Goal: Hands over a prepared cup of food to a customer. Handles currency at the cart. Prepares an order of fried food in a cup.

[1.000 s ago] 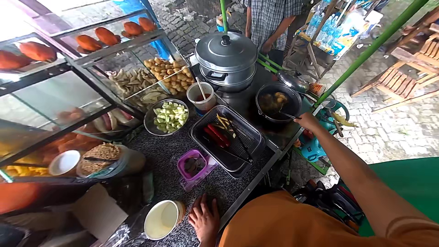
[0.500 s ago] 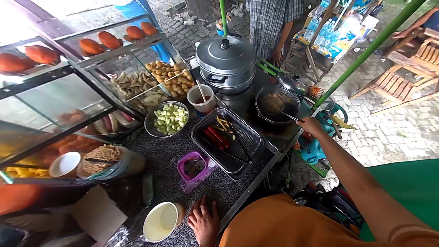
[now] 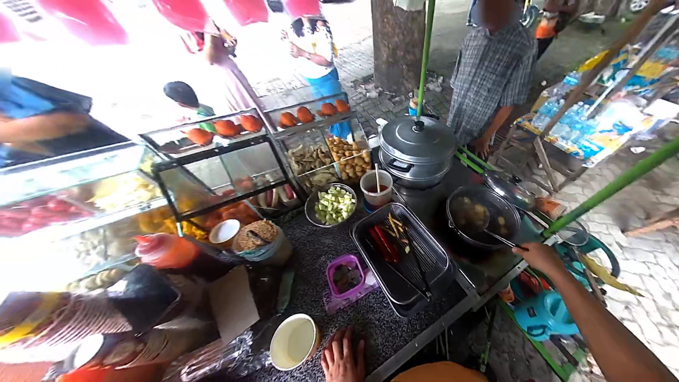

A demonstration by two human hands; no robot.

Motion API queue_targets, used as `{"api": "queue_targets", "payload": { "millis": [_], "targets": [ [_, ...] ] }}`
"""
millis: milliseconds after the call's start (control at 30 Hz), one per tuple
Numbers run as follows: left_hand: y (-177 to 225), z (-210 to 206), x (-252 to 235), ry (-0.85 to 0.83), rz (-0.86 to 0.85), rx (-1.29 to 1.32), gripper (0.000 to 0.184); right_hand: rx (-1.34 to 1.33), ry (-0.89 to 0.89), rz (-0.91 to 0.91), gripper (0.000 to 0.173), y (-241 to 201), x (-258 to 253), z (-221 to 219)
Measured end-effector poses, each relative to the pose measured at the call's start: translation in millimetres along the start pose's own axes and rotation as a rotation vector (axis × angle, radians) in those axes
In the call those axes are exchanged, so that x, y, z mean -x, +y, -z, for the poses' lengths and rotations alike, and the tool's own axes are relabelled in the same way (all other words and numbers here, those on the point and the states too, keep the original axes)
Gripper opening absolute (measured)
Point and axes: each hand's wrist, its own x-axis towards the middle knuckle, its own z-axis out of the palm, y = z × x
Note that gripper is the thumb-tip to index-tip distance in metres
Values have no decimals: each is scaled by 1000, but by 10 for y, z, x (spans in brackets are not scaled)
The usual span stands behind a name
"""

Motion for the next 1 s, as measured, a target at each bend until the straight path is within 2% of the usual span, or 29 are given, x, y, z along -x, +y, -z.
{"api": "queue_targets", "payload": {
  "millis": [67, 200, 300, 367, 467, 533, 667, 800, 900, 1000],
  "targets": [
    [0, 6, -11, -9, 5, 1, 52, 45, 16, 15, 44, -3, 3, 67],
    [0, -6, 7, -15, 3, 4, 52, 220, 240, 85, 34, -177, 222, 236],
    [-10, -19, 11, 7, -4, 12, 51, 312, 386, 216, 40, -147, 169, 361],
    [-16, -23, 8, 8, -8, 13, 52, 363, 422, 220, 44, -110, 57, 417],
    [-10, -13, 7, 0, -8, -4, 51, 392, 395, 169, 41, -74, -74, 433],
    [-7, 1, 7, -8, -13, -16, 51, 393, 307, 92, 36, -83, -50, 437],
    [-40, -21, 9, -21, -15, -49, 52, 382, 145, -53, 31, -222, 282, 421],
    [-28, -32, 40, -18, -17, -65, 52, 411, 78, 14, 33, -285, 618, 329],
    [-53, -60, 19, -26, -4, -61, 53, 376, 110, 66, 36, -354, 813, 452],
    [-23, -25, 37, -61, 17, -44, 54, 277, 258, 99, 36, -339, 995, 638]
  ]
}}
